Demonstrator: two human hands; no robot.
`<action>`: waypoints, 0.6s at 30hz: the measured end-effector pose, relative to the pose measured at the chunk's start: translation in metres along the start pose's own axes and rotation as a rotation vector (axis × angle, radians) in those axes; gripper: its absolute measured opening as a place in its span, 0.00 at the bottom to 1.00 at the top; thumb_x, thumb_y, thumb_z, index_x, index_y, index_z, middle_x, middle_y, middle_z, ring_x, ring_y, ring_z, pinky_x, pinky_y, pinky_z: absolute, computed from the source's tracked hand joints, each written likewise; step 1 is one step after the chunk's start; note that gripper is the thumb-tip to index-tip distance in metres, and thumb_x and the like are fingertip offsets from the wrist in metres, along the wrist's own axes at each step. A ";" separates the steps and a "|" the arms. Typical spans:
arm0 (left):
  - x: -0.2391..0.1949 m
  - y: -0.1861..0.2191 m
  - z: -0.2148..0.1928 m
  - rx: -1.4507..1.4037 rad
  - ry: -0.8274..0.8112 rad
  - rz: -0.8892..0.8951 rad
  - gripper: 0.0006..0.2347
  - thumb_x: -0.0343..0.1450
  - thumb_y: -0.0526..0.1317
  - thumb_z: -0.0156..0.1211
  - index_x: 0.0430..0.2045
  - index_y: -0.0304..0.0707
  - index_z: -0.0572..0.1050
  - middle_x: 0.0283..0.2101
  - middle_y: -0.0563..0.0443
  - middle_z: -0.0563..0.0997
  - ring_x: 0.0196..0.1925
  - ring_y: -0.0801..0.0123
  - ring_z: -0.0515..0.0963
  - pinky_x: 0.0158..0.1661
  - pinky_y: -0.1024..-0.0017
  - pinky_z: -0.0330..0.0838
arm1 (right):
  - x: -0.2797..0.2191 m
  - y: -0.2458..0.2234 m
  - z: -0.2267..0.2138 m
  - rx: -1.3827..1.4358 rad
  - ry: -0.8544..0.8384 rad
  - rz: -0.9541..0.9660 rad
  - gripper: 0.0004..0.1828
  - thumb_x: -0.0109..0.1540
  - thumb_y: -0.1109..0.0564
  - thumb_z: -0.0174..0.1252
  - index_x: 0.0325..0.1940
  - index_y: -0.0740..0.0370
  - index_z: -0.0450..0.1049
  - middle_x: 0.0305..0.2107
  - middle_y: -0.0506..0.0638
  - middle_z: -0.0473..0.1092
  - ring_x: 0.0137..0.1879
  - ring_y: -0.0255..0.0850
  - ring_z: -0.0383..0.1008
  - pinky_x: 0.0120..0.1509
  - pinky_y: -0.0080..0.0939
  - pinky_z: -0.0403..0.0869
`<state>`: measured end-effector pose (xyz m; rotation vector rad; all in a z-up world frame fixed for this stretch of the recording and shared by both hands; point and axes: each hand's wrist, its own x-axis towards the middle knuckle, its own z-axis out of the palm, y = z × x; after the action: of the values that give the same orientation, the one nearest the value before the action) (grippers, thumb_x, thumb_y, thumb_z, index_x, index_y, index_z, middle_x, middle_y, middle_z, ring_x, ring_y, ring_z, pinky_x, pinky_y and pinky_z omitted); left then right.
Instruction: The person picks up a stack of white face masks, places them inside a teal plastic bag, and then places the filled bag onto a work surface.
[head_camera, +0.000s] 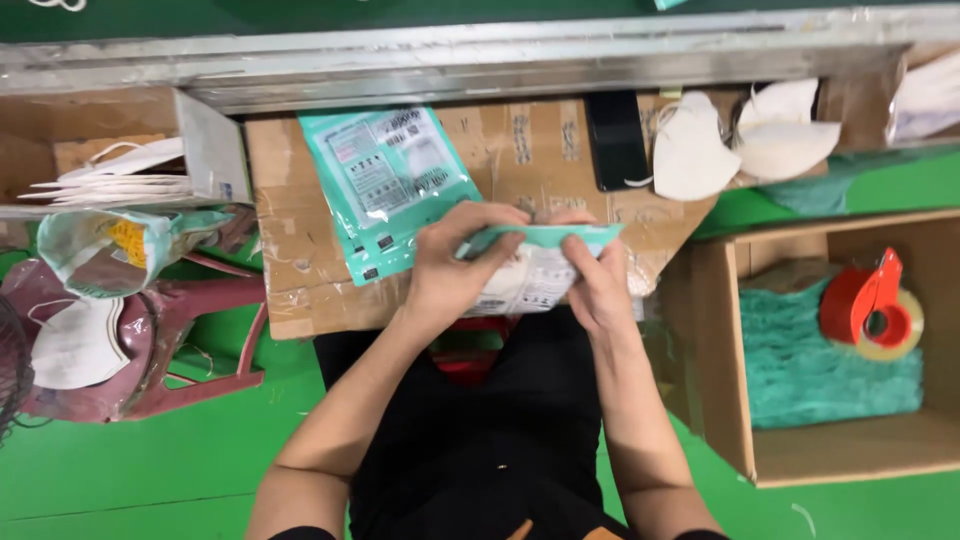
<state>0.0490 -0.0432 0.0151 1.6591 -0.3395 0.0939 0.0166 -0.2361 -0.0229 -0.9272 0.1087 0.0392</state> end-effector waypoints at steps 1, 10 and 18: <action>0.000 0.001 0.001 -0.001 0.013 0.007 0.06 0.69 0.31 0.68 0.37 0.33 0.82 0.43 0.50 0.85 0.45 0.66 0.84 0.46 0.70 0.79 | -0.001 0.007 -0.018 -0.007 -0.013 0.000 0.10 0.63 0.60 0.62 0.48 0.65 0.75 0.43 0.51 0.76 0.49 0.36 0.78 0.56 0.37 0.76; 0.020 -0.010 0.006 0.043 -0.045 0.099 0.05 0.69 0.33 0.68 0.35 0.33 0.81 0.38 0.49 0.85 0.41 0.67 0.83 0.42 0.70 0.76 | -0.002 0.009 -0.035 -0.067 0.133 -0.002 0.15 0.61 0.62 0.66 0.51 0.66 0.75 0.42 0.51 0.78 0.47 0.39 0.78 0.54 0.42 0.76; 0.195 -0.086 -0.102 1.229 0.468 0.413 0.43 0.59 0.59 0.78 0.63 0.34 0.64 0.62 0.30 0.73 0.63 0.35 0.69 0.61 0.45 0.58 | 0.049 -0.119 -0.274 0.311 -0.085 -0.348 0.13 0.74 0.64 0.51 0.63 0.70 0.65 0.40 0.51 0.72 0.48 0.36 0.77 0.65 0.36 0.75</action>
<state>0.2719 0.0317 -0.0042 2.6427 -0.2615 1.1740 0.0541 -0.5278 -0.0968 -0.6221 -0.1234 -0.2545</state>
